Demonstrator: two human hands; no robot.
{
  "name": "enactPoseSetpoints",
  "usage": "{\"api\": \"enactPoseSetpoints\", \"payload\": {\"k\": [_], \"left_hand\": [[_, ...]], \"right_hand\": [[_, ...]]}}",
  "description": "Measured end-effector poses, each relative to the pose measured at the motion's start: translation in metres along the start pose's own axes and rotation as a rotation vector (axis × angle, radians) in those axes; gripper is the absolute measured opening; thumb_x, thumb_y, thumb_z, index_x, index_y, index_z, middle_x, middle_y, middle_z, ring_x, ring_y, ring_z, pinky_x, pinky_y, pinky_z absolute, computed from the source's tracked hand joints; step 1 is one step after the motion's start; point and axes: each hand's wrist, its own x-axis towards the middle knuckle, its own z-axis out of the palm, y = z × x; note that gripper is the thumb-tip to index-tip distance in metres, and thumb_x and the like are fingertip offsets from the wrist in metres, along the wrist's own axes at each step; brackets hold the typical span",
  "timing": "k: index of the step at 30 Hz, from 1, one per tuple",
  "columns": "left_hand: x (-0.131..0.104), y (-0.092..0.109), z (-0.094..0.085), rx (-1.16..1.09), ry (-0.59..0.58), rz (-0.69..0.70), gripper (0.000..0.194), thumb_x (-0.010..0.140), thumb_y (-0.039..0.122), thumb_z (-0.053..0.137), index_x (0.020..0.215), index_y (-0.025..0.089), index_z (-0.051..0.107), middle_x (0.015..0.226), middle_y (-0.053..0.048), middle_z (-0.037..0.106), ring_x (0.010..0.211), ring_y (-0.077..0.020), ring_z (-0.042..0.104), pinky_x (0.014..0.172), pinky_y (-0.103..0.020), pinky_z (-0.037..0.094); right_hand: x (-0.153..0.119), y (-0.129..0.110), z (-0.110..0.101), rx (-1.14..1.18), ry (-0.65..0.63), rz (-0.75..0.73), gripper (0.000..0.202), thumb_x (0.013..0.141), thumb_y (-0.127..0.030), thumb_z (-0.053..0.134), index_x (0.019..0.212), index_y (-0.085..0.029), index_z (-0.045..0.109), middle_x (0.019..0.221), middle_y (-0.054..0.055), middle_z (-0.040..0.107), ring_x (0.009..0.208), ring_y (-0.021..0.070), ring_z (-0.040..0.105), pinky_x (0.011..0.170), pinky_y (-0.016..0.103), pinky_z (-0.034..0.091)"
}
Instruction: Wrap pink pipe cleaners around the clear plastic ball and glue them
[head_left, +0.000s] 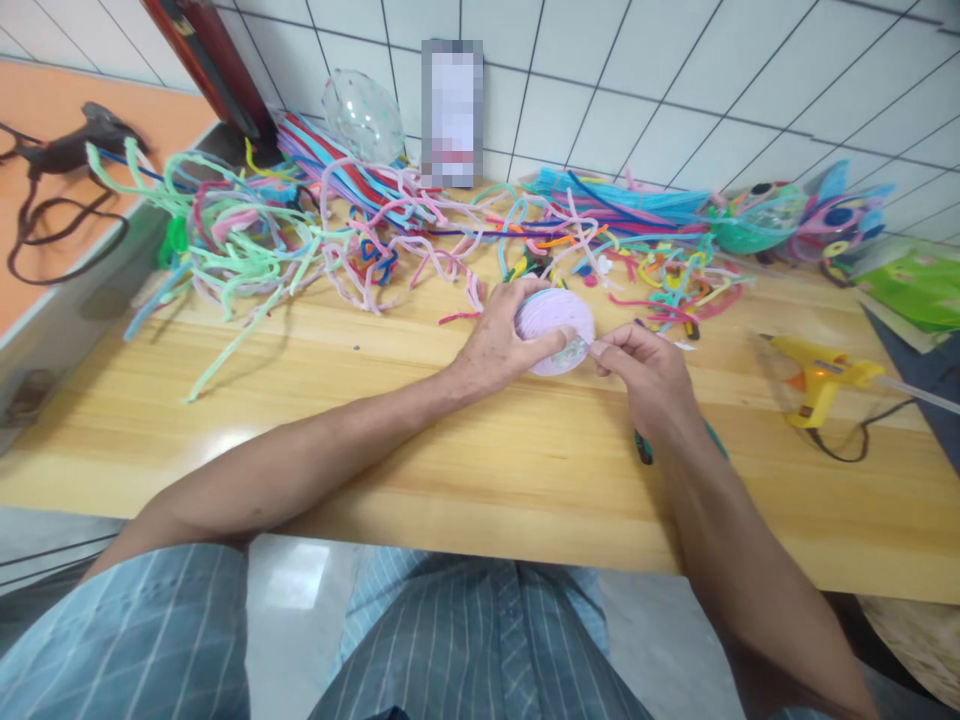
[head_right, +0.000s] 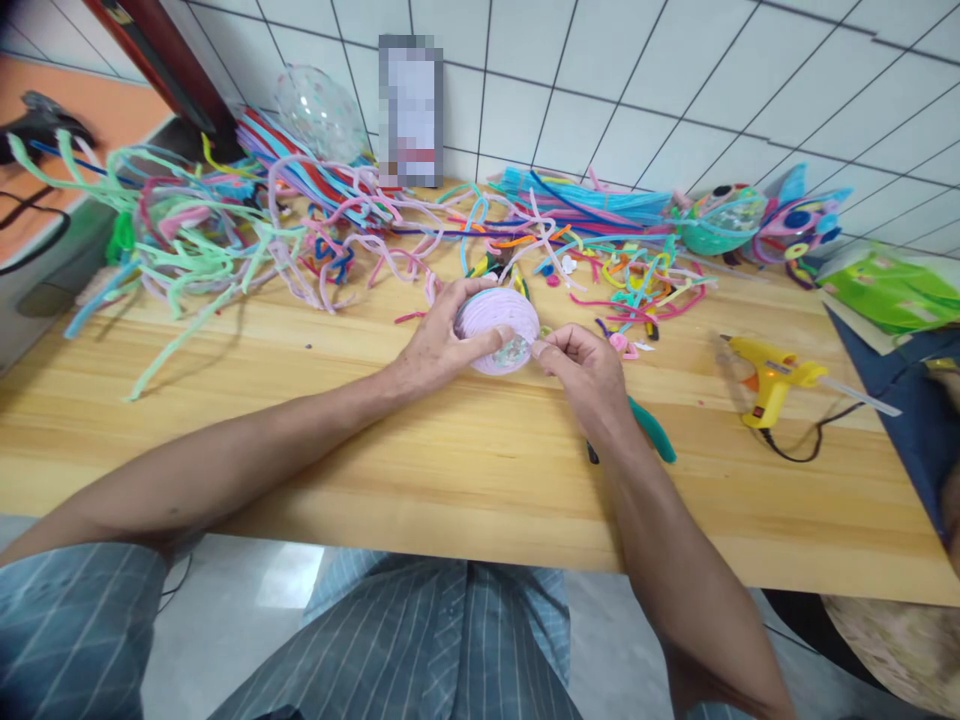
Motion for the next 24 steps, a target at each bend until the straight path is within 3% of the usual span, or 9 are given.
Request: {"api": "enactPoseSetpoints", "payload": {"k": [11, 19, 24], "left_hand": [[0.0024, 0.0004, 0.0014, -0.090, -0.040, -0.035, 0.064, 0.081, 0.055, 0.082, 0.128, 0.024, 0.053, 0.139, -0.013, 0.065, 0.133, -0.0304, 0.062, 0.115, -0.048, 0.052], [0.0037, 0.0074, -0.0047, -0.030, -0.120, 0.005, 0.066, 0.083, 0.051, 0.077, 0.138, 0.022, 0.054, 0.147, -0.015, 0.061, 0.145, -0.0315, 0.056, 0.126, -0.049, 0.043], [0.0045, 0.0043, -0.0032, -0.013, -0.093, 0.010, 0.063, 0.080, 0.049, 0.079, 0.134, 0.024, 0.056, 0.142, -0.012, 0.064, 0.142, -0.0310, 0.057, 0.125, -0.051, 0.044]], "right_hand": [[-0.0010, -0.0005, 0.0028, -0.012, 0.002, -0.012, 0.021, 0.073, -0.040, 0.078, 0.063, -0.025, 0.066, 0.058, -0.004, 0.061, 0.060, 0.0134, 0.051, 0.060, 0.029, 0.041], [-0.0002, 0.0017, 0.0027, -0.015, -0.008, -0.014, 0.024, 0.074, -0.042, 0.078, 0.063, -0.025, 0.065, 0.058, -0.004, 0.060, 0.060, 0.0133, 0.051, 0.061, 0.030, 0.041], [0.0002, 0.0012, 0.0013, -0.035, -0.041, -0.009, 0.028, 0.074, -0.046, 0.079, 0.064, -0.025, 0.063, 0.059, -0.003, 0.058, 0.061, 0.0139, 0.051, 0.061, 0.030, 0.041]]}}
